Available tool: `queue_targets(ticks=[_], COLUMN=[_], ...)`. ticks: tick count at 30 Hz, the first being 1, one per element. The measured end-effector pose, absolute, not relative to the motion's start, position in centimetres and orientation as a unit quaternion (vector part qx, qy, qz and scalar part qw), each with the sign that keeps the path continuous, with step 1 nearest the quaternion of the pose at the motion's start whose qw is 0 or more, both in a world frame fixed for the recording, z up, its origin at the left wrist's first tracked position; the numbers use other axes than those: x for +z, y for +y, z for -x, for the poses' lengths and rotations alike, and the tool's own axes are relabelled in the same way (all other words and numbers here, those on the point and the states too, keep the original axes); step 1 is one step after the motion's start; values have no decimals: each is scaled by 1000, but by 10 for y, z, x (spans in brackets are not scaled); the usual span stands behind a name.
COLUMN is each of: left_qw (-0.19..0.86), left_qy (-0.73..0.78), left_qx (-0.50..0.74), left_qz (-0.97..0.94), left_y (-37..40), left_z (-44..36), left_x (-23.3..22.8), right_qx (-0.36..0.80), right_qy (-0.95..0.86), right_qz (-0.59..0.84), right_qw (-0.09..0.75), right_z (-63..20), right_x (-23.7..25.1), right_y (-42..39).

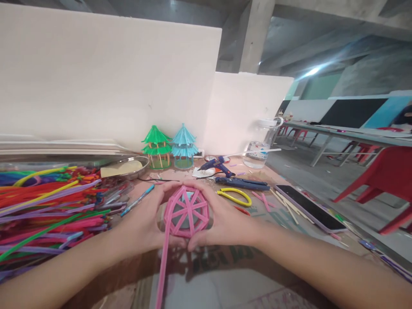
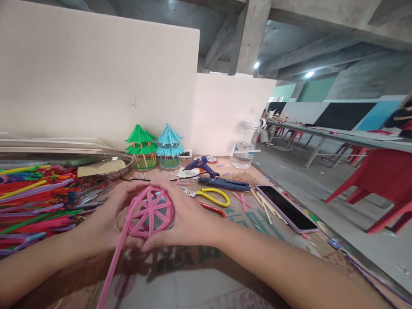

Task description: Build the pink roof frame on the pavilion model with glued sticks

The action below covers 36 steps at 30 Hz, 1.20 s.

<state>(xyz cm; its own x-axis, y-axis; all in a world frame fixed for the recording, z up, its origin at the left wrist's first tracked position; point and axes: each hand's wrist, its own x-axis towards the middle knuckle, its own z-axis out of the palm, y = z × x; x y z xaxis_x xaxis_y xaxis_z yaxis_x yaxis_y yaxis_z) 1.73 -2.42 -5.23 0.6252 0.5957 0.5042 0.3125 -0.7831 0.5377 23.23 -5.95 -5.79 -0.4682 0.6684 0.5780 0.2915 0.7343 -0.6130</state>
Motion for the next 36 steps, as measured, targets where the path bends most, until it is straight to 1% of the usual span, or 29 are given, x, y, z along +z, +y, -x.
queue_targets(ticks=[5,13,18,22,27,30,33,36], left_qw=[216,208,185,186,224,236,254,328], left_qy=[239,214,236,247,209,192,216,238], left_qx=[347,351,333,336,333,322,298,284], left_qz=[-881,-887,-894,-890,-892,-896,-894,-869], left_y=[-25,-20,-20,-19,-12,-6,-3,-3], left_z=[-18,-14,-13,-14,-19,-17,-10,-5], left_x=[-51,-59,-58,-57,-58,-60,-55,-42], right_qx=[228,219,210,156,102,108,132,152], right_qy=[-821,-808,-819,-843,-853,-848,-831,-818], right_qz=[318,343,320,275,248,253,272,283], right_qw=[415,426,427,435,448,453,466,477], right_z=[-235,-235,-234,-235,-237,-237,-237,-236], right_x=[-64,-73,-72,-71,-72,-74,-78,-81], right_y=[-60,-60,-58,-55,-49,-48,-48,-50])
